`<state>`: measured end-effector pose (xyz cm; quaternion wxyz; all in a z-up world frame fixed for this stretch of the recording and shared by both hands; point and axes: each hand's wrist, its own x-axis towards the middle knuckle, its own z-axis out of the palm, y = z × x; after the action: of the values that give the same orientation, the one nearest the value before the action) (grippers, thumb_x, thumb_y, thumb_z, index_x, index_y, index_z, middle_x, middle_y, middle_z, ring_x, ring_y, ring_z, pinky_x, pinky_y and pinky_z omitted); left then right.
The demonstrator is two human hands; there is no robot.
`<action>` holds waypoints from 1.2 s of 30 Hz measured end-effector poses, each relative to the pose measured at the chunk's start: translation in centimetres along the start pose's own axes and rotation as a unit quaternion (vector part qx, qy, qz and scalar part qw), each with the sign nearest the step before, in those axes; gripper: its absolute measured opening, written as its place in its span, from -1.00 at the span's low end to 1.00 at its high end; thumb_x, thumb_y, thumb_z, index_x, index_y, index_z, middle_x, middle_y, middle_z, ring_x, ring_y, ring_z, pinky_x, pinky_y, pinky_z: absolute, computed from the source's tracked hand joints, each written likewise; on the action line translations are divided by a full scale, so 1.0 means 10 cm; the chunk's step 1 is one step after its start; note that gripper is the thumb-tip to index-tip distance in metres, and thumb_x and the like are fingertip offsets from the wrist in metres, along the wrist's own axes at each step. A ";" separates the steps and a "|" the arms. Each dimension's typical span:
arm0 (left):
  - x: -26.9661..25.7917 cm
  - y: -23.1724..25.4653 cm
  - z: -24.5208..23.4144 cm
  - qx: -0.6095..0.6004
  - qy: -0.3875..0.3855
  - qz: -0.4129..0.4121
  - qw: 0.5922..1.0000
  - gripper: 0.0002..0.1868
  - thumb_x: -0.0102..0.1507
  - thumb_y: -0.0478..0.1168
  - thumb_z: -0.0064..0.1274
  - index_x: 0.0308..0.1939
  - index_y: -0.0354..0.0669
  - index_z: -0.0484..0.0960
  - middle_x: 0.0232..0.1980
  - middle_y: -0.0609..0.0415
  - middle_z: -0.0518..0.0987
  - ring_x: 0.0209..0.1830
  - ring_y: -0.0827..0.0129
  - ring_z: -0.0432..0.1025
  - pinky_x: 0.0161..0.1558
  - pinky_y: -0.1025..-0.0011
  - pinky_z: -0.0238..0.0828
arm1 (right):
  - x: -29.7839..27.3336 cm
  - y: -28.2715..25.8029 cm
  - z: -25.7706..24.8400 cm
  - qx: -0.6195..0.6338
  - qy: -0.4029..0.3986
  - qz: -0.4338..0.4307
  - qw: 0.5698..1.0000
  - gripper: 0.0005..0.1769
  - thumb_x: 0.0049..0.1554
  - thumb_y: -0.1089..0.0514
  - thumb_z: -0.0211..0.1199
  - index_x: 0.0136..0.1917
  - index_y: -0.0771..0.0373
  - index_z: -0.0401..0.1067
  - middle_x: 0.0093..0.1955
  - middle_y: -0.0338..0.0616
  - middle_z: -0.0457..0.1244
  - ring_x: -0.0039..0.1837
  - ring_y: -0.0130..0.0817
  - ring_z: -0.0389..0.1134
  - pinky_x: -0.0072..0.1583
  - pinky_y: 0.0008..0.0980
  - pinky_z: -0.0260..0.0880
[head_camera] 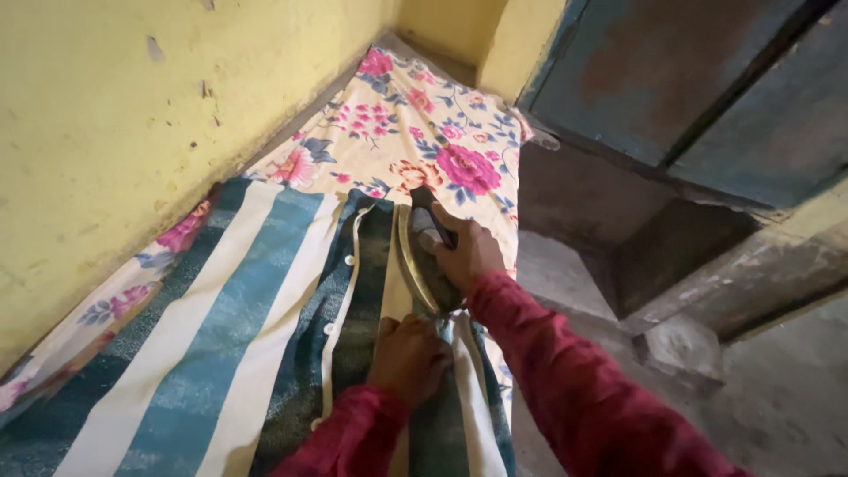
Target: The person irons a striped shirt laid out on a floral-patterned surface using a metal iron. They move the iron back and forth across the fabric while holding it in place with their left hand.
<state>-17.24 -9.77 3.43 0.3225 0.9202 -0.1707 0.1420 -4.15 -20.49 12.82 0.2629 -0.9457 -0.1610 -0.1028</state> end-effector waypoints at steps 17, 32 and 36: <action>0.00 0.32 0.06 -0.086 -0.005 0.130 0.988 -0.48 -0.18 0.24 0.42 -0.47 -0.12 0.79 -0.23 -0.06 0.64 -0.16 0.02 0.47 -0.11 0.05 0.27 | -0.12 0.26 -0.27 -0.016 -0.015 0.029 0.999 -0.24 -0.10 -0.10 0.54 0.38 -0.20 0.45 0.00 0.08 0.44 0.04 -0.08 0.51 0.11 -0.18 0.45; 0.03 0.39 0.19 -0.192 -0.168 0.040 0.966 -0.86 0.04 -0.11 0.39 -0.36 0.02 0.82 -0.30 0.13 0.67 -0.27 0.27 0.58 -0.12 0.24 0.48 | -0.18 0.63 -0.40 0.030 -0.015 0.022 0.999 -0.18 -0.21 0.08 0.59 0.35 -0.09 0.49 0.03 0.06 0.48 0.00 -0.28 0.54 0.08 -0.28 0.47; 0.03 0.34 0.30 -0.214 -0.157 0.063 0.962 -0.83 0.01 -0.14 0.39 -0.32 0.05 0.84 -0.26 0.14 0.72 -0.25 0.28 0.60 -0.09 0.29 0.51 | -0.32 0.42 -0.55 0.000 -0.009 0.125 0.992 -0.17 -0.23 -0.01 0.65 0.33 -0.11 0.49 0.07 0.03 0.43 0.01 -0.21 0.49 0.10 -0.26 0.45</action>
<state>-17.86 -14.23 3.18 0.4714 0.8278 -0.3031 -0.0243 -6.25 -27.58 14.59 0.2719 -0.9594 -0.0441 -0.0603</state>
